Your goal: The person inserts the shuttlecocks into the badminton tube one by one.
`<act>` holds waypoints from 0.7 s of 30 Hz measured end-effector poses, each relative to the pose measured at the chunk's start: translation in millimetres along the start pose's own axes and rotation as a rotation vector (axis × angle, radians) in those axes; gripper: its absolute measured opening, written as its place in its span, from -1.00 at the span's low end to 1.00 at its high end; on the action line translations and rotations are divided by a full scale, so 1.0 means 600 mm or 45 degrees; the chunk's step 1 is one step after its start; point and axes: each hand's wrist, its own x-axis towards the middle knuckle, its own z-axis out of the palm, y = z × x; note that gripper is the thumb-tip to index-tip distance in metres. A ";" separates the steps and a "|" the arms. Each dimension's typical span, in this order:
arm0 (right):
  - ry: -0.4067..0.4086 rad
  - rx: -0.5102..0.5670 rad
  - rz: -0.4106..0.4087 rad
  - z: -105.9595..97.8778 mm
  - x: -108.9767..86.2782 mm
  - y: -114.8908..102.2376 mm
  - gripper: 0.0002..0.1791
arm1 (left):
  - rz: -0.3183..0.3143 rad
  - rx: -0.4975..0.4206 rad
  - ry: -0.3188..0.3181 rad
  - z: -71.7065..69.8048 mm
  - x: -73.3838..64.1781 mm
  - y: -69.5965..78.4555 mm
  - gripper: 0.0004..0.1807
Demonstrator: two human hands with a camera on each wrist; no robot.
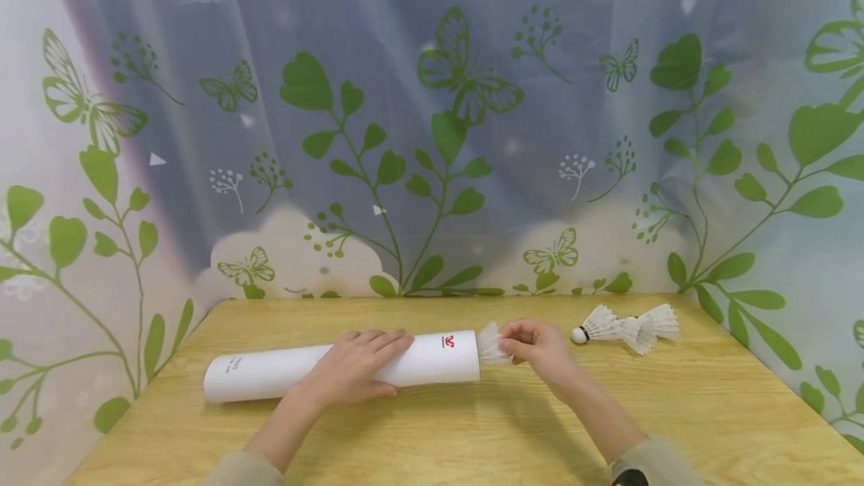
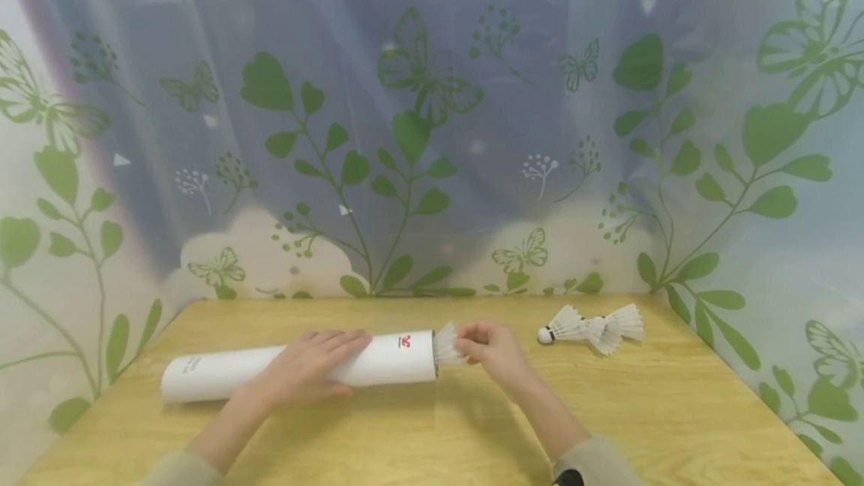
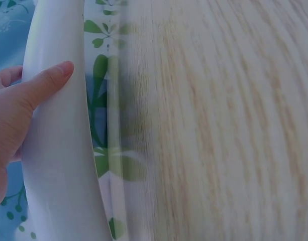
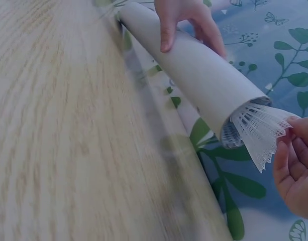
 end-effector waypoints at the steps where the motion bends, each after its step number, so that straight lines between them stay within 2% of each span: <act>1: 0.004 0.010 0.006 0.004 0.001 0.001 -0.80 | 0.002 -0.005 0.005 0.000 0.001 0.000 -0.12; 11: 0.078 0.133 0.110 0.034 0.013 0.009 -0.87 | 0.030 0.016 0.046 0.004 0.001 -0.002 -0.11; 16: 0.108 0.108 0.139 0.035 0.014 0.014 -0.89 | 0.050 0.039 0.062 0.004 -0.001 -0.002 -0.11; 21: 0.095 0.038 0.124 0.033 0.012 0.019 -0.87 | 0.056 0.039 0.083 0.007 -0.002 -0.004 -0.11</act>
